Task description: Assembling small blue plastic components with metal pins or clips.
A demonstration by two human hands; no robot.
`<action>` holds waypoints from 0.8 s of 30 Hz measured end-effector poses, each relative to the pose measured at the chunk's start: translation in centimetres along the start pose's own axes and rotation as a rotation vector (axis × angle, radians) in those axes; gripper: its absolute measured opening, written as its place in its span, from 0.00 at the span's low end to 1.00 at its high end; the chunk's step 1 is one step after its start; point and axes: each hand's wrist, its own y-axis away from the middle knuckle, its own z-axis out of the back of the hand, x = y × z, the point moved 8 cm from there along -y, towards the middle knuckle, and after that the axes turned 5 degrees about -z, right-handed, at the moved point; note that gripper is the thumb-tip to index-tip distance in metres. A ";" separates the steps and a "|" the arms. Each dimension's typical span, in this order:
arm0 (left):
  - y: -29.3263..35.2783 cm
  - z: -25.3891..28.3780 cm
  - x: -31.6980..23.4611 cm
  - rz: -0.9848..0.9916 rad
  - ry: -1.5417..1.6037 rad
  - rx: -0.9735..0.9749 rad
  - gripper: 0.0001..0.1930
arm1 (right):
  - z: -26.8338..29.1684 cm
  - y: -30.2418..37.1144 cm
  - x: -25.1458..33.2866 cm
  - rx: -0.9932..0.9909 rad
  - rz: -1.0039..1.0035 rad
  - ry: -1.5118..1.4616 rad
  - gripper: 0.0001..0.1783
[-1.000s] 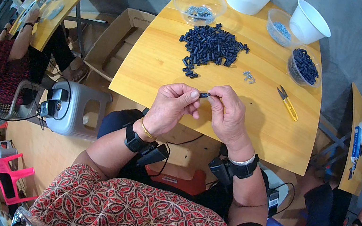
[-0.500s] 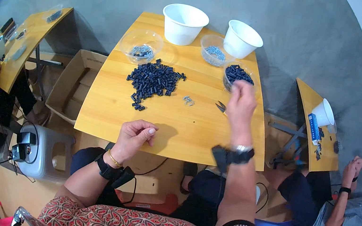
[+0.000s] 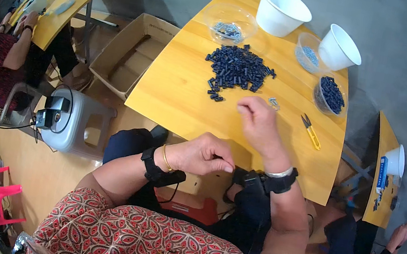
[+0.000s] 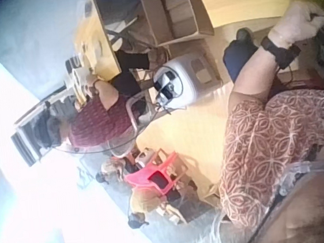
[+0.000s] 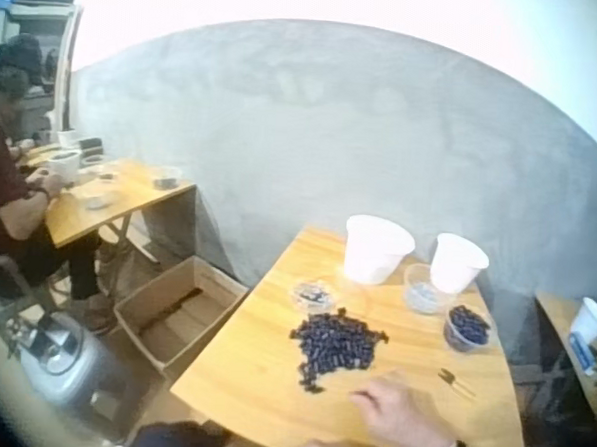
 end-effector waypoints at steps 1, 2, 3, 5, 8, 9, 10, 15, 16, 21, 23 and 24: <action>0.1 0.1 -0.1 0.004 -0.002 -0.003 0.05 | -1.4 -0.2 0.8 0.034 0.051 0.011 0.05; 0.2 0.0 -0.2 0.010 0.015 0.029 0.05 | -2.4 -0.3 1.5 0.067 0.103 0.023 0.06; 0.4 -0.2 -0.2 0.016 0.034 0.060 0.05 | -2.8 -0.5 2.0 0.070 0.103 0.021 0.06; 0.7 0.2 -0.3 0.014 0.022 0.049 0.05 | -3.6 -1.1 2.3 0.099 0.065 0.076 0.06; 1.0 1.0 -0.2 0.003 0.015 0.006 0.05 | -4.3 -1.7 2.6 0.116 0.111 0.195 0.07; 1.0 1.2 -0.4 -0.012 0.016 -0.023 0.05 | -4.2 -1.8 2.6 0.114 0.113 0.195 0.07; 1.1 1.3 -0.5 -0.014 0.014 -0.023 0.05 | -4.3 -1.7 2.5 0.130 0.128 0.241 0.07; 1.6 4.2 0.5 0.140 -0.010 -0.388 0.06 | -2.8 -0.5 0.8 0.095 0.093 0.240 0.06; 2.0 5.1 0.7 0.091 -0.073 -0.503 0.07 | -2.1 0.0 1.1 0.070 0.071 0.176 0.06; 2.1 5.7 2.5 0.271 0.268 -0.655 0.11 | -0.7 2.2 4.1 0.061 0.082 0.126 0.07; 1.6 5.0 2.9 0.286 0.307 -0.596 0.11 | -1.0 2.7 4.8 0.056 0.169 0.210 0.09; 1.4 4.9 2.9 0.282 0.306 -0.587 0.11 | -1.0 2.9 4.7 0.048 0.167 0.213 0.09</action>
